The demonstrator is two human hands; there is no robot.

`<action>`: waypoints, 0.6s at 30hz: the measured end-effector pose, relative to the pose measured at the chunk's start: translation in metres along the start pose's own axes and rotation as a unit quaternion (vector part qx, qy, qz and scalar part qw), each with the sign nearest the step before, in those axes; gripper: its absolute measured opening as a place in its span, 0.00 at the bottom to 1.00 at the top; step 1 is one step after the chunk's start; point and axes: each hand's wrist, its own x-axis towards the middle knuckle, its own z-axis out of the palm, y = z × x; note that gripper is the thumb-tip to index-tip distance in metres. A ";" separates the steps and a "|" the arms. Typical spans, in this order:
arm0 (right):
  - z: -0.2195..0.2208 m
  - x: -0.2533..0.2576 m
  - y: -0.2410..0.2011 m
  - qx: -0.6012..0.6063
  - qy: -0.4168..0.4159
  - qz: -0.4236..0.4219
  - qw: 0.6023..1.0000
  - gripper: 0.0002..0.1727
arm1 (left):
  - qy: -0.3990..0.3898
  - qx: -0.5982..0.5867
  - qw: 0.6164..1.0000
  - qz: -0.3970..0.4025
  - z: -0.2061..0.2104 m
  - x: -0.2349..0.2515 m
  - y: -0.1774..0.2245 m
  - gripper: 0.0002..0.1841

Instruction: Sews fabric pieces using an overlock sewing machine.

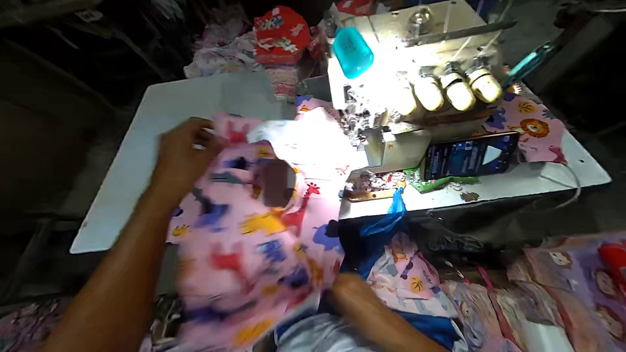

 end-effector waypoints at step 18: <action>-0.088 0.079 0.005 0.327 0.314 -0.037 0.891 0.05 | 0.213 -0.153 0.917 0.299 0.113 -0.062 0.023 0.11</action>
